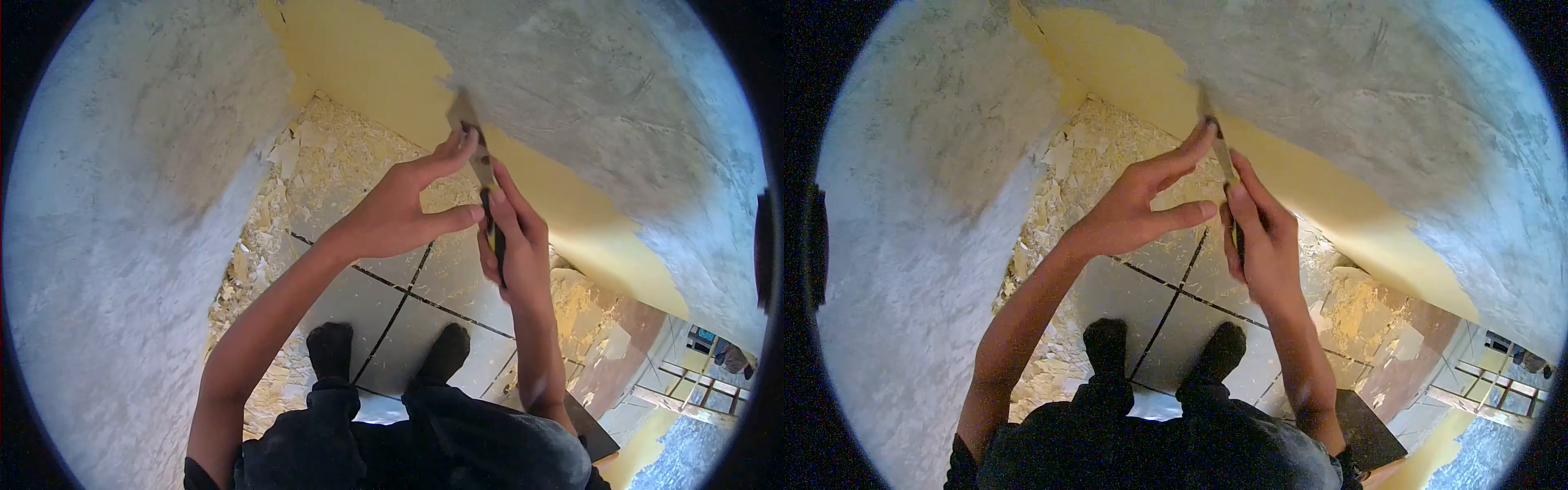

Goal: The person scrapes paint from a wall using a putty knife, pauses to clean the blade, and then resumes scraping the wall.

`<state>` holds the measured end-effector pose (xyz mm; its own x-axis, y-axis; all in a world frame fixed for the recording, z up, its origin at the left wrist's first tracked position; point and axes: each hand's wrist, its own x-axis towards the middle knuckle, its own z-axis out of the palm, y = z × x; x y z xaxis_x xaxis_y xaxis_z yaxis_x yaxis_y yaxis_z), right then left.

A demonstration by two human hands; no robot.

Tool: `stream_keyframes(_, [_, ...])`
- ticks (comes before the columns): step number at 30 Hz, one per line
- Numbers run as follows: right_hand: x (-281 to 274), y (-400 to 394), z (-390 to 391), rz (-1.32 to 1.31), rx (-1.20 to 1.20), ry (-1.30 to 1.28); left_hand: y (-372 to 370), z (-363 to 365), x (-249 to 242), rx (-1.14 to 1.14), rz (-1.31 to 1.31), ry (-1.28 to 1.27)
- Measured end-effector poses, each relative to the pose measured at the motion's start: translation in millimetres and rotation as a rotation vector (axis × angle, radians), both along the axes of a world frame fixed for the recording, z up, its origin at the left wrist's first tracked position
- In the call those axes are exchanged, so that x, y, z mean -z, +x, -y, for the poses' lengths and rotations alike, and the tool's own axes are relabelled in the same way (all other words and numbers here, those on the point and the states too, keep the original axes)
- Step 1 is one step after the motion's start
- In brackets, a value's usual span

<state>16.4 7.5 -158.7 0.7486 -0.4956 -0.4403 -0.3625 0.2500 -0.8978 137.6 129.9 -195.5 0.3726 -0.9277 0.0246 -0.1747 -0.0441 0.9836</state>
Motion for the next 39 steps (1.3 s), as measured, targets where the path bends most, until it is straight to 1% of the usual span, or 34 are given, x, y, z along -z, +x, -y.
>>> stream_keyframes(2, [4,4,3,-0.003,-0.032,-0.03,-8,8,8,-0.193,-0.072,-0.16])
stream_keyframes(3, [5,9,0,0.026,-0.033,-0.015,-9,8,8,-0.194,-0.076,-0.165])
stream_keyframes(5, [0,8,-1,0.039,-0.054,0.014,-6,4,2,-0.179,-0.203,-0.135])
stream_keyframes(6, [-4,2,-3,0.051,-0.055,0.018,-3,2,0,-0.18,-0.191,-0.132])
stream_keyframes(8, [-10,-6,-10,0.014,0.058,0.04,0,-2,0,-0.069,-0.084,-0.078])
stream_keyframes(9, [-5,1,-8,0.015,0.054,0.038,1,0,2,-0.074,-0.083,-0.079])
stream_keyframes(11, [9,12,-4,0.066,-0.017,-0.04,-5,5,6,-0.192,-0.058,-0.111])
stream_keyframes(14, [-4,4,-1,0.05,-0.038,-0.006,-3,4,1,-0.165,-0.121,-0.106])
stream_keyframes(15, [-14,-1,-9,0.005,0.03,0.022,-1,2,-2,-0.167,-0.107,-0.105])
stream_keyframes(17, [-15,-6,-6,0.017,0.039,0.028,-1,0,-7,-0.056,-0.018,-0.066])
stream_keyframes(18, [-14,-7,-3,0.019,0.045,0.024,0,1,-6,-0.06,-0.013,-0.068])
stream_keyframes(19, [-6,1,2,0.027,-0.02,-0.016,-3,4,-2,-0.124,-0.008,-0.084])
stream_keyframes(20, [-5,-1,-2,0.014,-0.014,-0.019,-7,6,1,-0.188,-0.009,-0.101])
stream_keyframes(21, [-4,2,-6,0.026,-0.019,-0.023,-7,7,1,-0.188,-0.012,-0.106])
stream_keyframes(22, [-4,4,-8,0.043,-0.026,-0.024,-5,5,-1,-0.171,-0.122,-0.129])
stream_keyframes(23, [-14,1,-8,0.043,0.0,0.035,-3,2,-3,-0.152,-0.233,-0.143])
stream_keyframes(24, [-19,-3,-9,0.055,-0.003,0.04,-1,1,-5,-0.155,-0.221,-0.14])
stream_keyframes(26, [-25,-10,-11,0.03,0.063,0.038,-2,1,-6,-0.091,-0.068,-0.102])
stream_keyframes(27, [-16,-3,-2,0.05,-0.009,0.021,-2,2,-4,-0.088,-0.072,-0.102])
stream_keyframes(29, [-9,5,-5,0.06,-0.029,0.007,-8,8,0,-0.26,-0.007,-0.198])
stream_keyframes(30, [-8,9,-5,0.093,-0.062,-0.006,-6,8,-1,-0.262,-0.005,-0.204])
stream_keyframes(32, [-17,2,-4,0.082,-0.056,0.046,0,1,-9,-0.112,-0.054,-0.07])
stream_keyframes(34, [-26,-10,-12,0.039,0.061,0.062,0,0,-13,-0.098,-0.05,-0.07])
stream_keyframes(35, [-20,-9,-5,0.056,0.012,0.013,-1,0,-13,-0.086,-0.062,-0.075])
stream_keyframes(36, [-13,-2,-7,0.052,0.013,0.012,-2,1,-11,-0.085,-0.066,-0.076])
stream_keyframes(38, [-1,8,-15,0.136,-0.056,-0.122,-6,4,-4,-0.267,-0.007,-0.128])
stream_keyframes(39, [2,8,-11,0.147,-0.09,-0.165,-5,4,-4,-0.268,-0.008,-0.13])
